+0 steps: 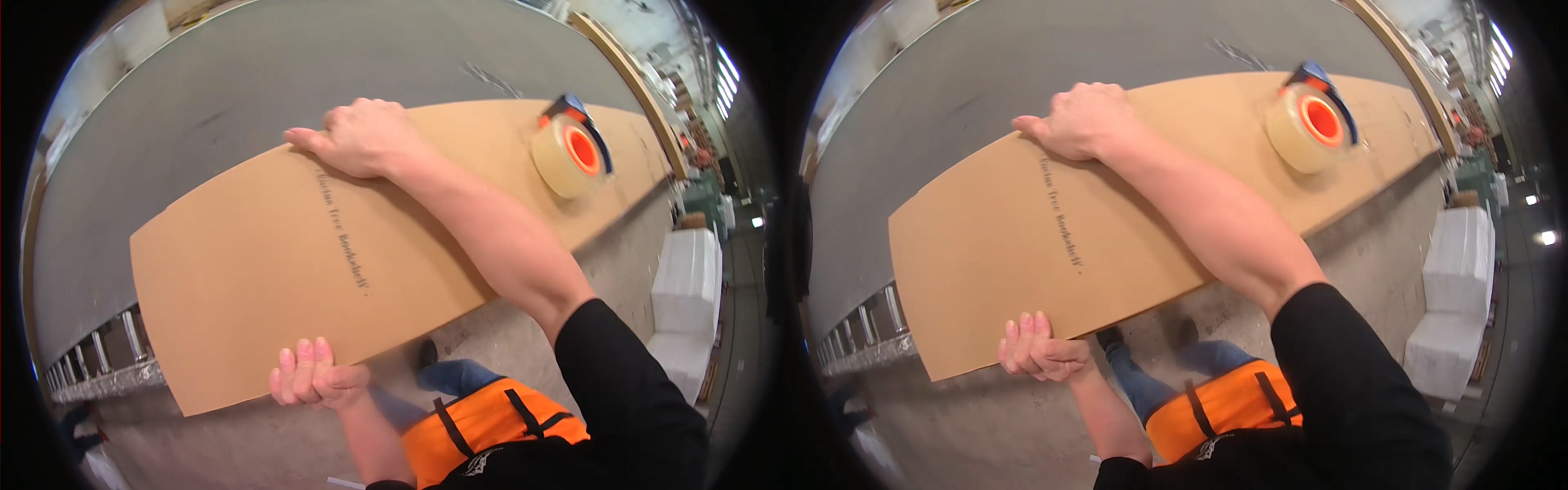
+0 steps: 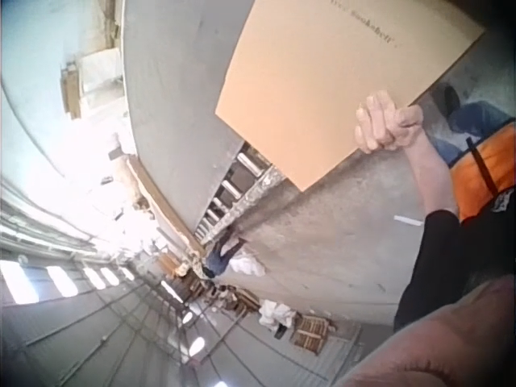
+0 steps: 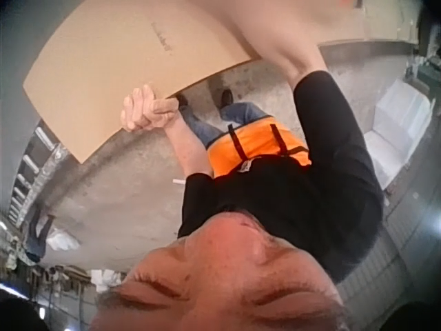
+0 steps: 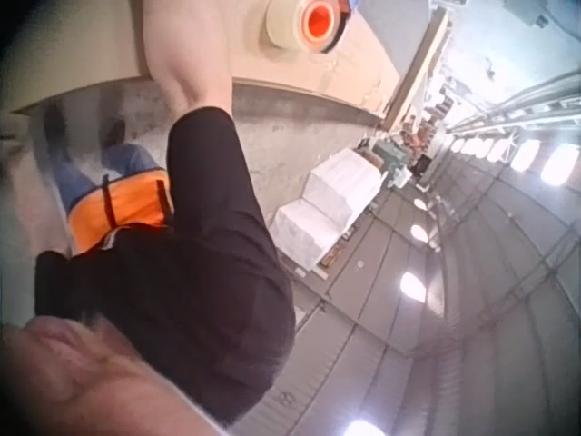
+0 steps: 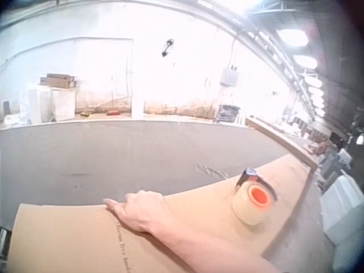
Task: The person uses a tape dispenser to seal long cardboard boxes, inserts foam padding into a box, and pushes the packaged items along a roller conveyor.
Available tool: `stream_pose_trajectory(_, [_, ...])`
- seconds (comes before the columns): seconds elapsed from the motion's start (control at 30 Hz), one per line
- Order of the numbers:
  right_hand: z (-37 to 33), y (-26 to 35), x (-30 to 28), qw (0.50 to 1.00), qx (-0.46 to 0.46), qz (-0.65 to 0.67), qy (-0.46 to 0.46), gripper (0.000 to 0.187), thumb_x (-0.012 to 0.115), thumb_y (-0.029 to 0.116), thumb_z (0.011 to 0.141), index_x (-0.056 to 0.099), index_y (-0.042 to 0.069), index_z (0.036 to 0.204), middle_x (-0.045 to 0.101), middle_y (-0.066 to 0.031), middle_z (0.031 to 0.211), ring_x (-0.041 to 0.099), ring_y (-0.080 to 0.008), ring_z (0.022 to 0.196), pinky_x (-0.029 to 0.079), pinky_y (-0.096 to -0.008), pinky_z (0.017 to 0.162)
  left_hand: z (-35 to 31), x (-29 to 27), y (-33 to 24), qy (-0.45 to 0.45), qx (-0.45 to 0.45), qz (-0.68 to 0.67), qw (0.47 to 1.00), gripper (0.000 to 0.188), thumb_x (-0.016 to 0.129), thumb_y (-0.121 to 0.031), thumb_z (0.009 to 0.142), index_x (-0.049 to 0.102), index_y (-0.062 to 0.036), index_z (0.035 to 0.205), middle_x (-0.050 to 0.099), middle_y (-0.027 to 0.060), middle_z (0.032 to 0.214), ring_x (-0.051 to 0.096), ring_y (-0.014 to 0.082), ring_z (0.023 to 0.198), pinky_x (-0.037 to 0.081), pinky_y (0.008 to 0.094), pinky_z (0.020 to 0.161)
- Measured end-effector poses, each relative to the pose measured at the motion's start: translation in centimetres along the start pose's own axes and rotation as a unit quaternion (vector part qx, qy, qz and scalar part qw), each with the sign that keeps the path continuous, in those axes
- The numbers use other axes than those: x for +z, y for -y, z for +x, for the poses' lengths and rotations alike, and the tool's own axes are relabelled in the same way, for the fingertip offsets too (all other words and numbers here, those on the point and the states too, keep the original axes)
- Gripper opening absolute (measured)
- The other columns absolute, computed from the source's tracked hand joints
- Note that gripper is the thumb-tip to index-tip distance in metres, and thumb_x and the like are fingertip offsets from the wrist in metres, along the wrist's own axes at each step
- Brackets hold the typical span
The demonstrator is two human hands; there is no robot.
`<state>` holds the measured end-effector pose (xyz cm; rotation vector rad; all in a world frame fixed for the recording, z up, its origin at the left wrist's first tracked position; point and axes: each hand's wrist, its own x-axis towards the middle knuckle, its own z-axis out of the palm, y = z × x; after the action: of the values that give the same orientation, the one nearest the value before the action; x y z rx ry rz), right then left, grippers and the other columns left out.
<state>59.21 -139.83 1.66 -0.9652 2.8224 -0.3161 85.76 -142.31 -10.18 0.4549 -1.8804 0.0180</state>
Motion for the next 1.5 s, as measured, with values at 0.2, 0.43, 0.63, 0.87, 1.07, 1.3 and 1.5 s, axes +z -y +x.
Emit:
stream_pose_trajectory(0.2, [-12.7, 0.8, 2.7, 0.900, -0.316, 0.072, -0.292, 0.037, 0.074, 0.033, 0.067, 0.055, 0.004, 0.080, 0.053, -0.0129, 0.078, 0.052, -0.0324, 0.072, 0.047, -0.0416, 0.063, -1.6, -0.3, 2.7, 0.010, 0.025, 0.007, 1.000, 0.037, 0.038, -0.013, 0.102, 0.072, -0.0011, 0.092, 0.071, 0.0100, 0.095, 0.065, 0.0290, 0.094, 0.045, 0.0448, 0.092])
stream_pose_trajectory(0.43, [-23.3, -3.7, 1.8, 0.950, -0.297, -0.091, -0.026, 0.023, 0.067, 0.023, 0.067, 0.057, 0.003, 0.071, 0.056, -0.0098, 0.072, 0.057, -0.0227, 0.062, 0.047, -0.0334, 0.050, 0.0, -1.3, 2.4, 0.006, 0.030, -0.013, 0.999, 0.029, 0.049, -0.023, 0.100, 0.069, -0.0018, 0.098, 0.069, 0.0117, 0.098, 0.064, 0.0319, 0.094, 0.046, 0.0463, 0.093])
stream_pose_trajectory(0.63, [-22.9, -2.4, 2.7, 0.951, -0.300, -0.070, -0.020, 0.016, 0.066, 0.020, 0.064, 0.071, 0.006, 0.070, 0.065, -0.0108, 0.068, 0.068, -0.0261, 0.068, 0.051, -0.0350, 0.052, 4.8, -5.6, 2.3, 0.200, 0.072, -0.055, 0.976, 0.024, 0.062, -0.021, 0.097, 0.069, 0.0008, 0.102, 0.069, 0.0135, 0.102, 0.063, 0.0331, 0.099, 0.048, 0.0430, 0.089])
stream_pose_trajectory(0.87, [-22.7, -1.5, 4.5, 0.950, -0.293, 0.031, -0.100, 0.015, 0.065, 0.020, 0.065, 0.068, 0.005, 0.066, 0.061, -0.0098, 0.067, 0.062, -0.0226, 0.062, 0.049, -0.0337, 0.052, 13.4, 0.6, -5.2, 0.562, 0.391, -0.181, 0.707, 0.066, 0.064, -0.034, 0.082, 0.048, 0.0008, 0.136, 0.047, 0.0182, 0.141, 0.041, 0.0377, 0.130, 0.035, 0.0505, 0.106])
stream_pose_trajectory(1.07, [-24.8, -10.8, -3.4, 0.876, -0.119, 0.145, -0.445, 0.014, 0.069, 0.017, 0.071, 0.057, 0.010, 0.070, 0.053, -0.0051, 0.069, 0.056, -0.0252, 0.060, 0.049, -0.0391, 0.052, 11.8, 1.0, -4.9, 0.517, 0.383, -0.194, 0.741, 0.075, 0.067, -0.026, 0.072, 0.045, 0.0006, 0.139, 0.039, 0.0191, 0.147, 0.037, 0.0386, 0.132, 0.034, 0.0528, 0.108])
stream_pose_trajectory(1.3, [-13.4, -22.7, -10.7, 0.885, 0.266, 0.382, -0.027, 0.078, 0.088, 0.027, 0.053, 0.061, -0.004, 0.119, 0.064, -0.0212, 0.121, 0.063, -0.0301, 0.108, 0.051, -0.0379, 0.089, 10.6, 0.6, -3.7, 0.499, 0.397, -0.230, 0.735, 0.080, 0.070, -0.027, 0.071, 0.042, 0.0026, 0.140, 0.040, 0.0208, 0.145, 0.037, 0.0424, 0.131, 0.033, 0.0572, 0.106])
stream_pose_trajectory(1.5, [-14.8, -21.4, -8.3, 0.826, 0.257, 0.502, -0.012, 0.044, 0.080, 0.012, 0.060, 0.068, -0.001, 0.100, 0.066, -0.0174, 0.097, 0.064, -0.0279, 0.088, 0.051, -0.0402, 0.070, 10.4, -0.2, -2.6, 0.501, 0.376, -0.224, 0.747, 0.082, 0.075, -0.025, 0.070, 0.043, 0.0009, 0.142, 0.043, 0.0199, 0.145, 0.040, 0.0420, 0.130, 0.034, 0.0546, 0.107])
